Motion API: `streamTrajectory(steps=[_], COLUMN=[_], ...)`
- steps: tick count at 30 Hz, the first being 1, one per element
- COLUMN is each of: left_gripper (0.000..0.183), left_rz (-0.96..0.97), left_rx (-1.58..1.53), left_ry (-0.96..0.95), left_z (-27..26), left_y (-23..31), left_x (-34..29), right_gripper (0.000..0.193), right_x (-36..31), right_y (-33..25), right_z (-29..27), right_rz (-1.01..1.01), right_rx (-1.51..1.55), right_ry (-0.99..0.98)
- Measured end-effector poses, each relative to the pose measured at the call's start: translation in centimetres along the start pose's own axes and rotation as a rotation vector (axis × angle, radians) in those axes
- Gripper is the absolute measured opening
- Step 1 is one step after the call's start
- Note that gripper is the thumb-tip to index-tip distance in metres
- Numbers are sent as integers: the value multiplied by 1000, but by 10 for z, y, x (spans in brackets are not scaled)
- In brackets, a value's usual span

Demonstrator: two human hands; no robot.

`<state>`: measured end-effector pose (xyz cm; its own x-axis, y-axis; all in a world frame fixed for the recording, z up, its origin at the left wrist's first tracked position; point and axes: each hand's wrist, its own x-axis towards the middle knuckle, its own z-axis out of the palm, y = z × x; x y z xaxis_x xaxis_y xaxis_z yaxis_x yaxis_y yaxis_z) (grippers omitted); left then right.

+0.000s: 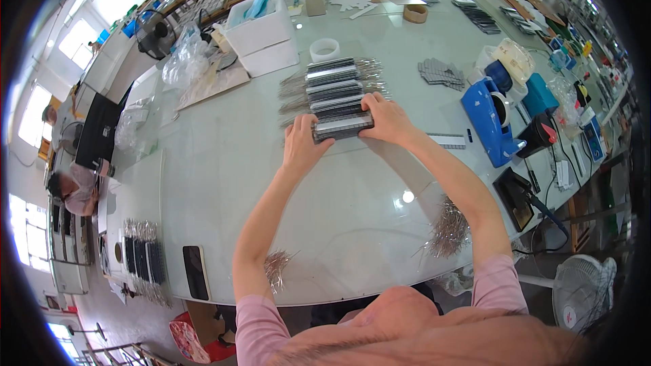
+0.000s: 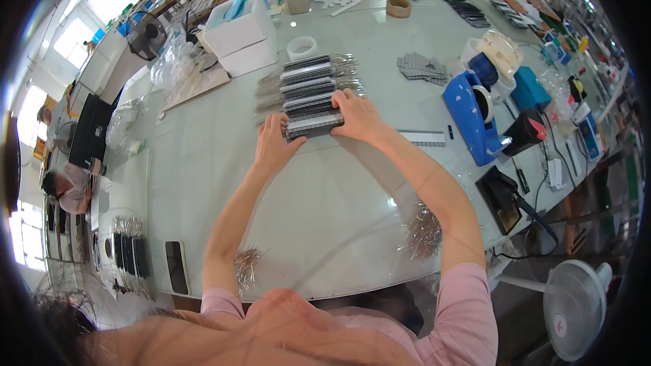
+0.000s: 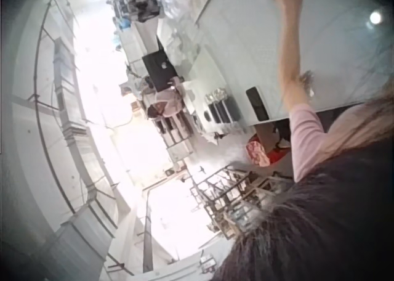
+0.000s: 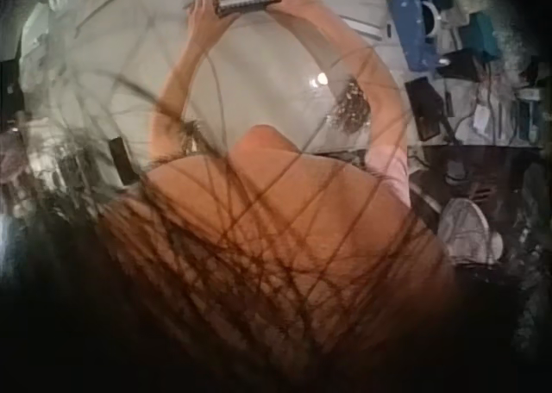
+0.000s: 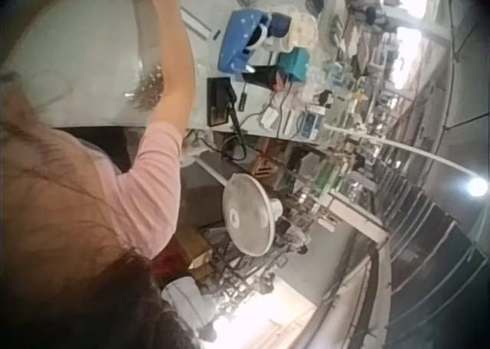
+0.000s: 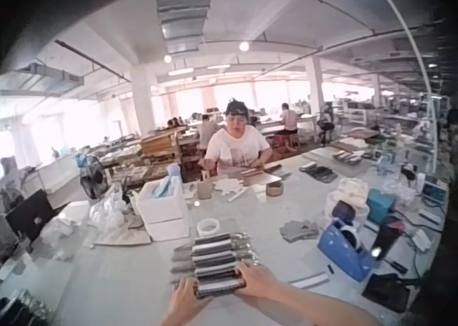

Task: The recorder is manually assembling small metal components onto white and blue strips using a handheld soldering iron or thermal tool.

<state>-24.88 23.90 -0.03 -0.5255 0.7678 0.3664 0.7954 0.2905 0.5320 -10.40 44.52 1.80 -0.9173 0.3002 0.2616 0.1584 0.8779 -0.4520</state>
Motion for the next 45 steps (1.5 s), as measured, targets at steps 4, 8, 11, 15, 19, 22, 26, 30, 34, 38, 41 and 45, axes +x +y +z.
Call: streamTrajectory(steps=[4,8,11,15,19,22,26,30,34,38,41,45], left_gripper=[56,56,53,49,47,49,53,53,48,44,48,54], left_rz=[3,157,157,261,281,244,352,397,426,250,132,104], left_rx=[13,172,122,56,42,-105,-155,5,35,-23,53,192], left_ry=[-21,171,171,39,-74,-173,-165,-200,-184,-240,-249,-385], left_z=[0,-14,-21,-18,-33,2,-3,2,54,140,163,174], left_y=[4,16,32,73,102,82,131,149,160,180,188,191], left_x=[-2,-18,-30,-67,-105,-125,-127,-111,-77,-5,30,51], right_gripper=[63,57,49,52,54,54,54,54,53,38,32,27], right_x=[-4,-21,-47,-92,-115,-136,-163,-182,-184,-215,-256,-314], right_y=[6,-22,-62,-130,-189,-199,-191,-190,-188,-132,-95,-68], right_z=[2,-25,-73,-167,-217,-229,-239,-250,-254,-223,-192,-169], right_rz=[-46,-18,-111,-438,-716,-677,-617,-586,-598,-249,-71,241], right_rx=[-29,-25,435,727,781,709,600,509,444,762,728,756], right_ry=[69,140,281,398,359,396,458,508,537,610,612,655])
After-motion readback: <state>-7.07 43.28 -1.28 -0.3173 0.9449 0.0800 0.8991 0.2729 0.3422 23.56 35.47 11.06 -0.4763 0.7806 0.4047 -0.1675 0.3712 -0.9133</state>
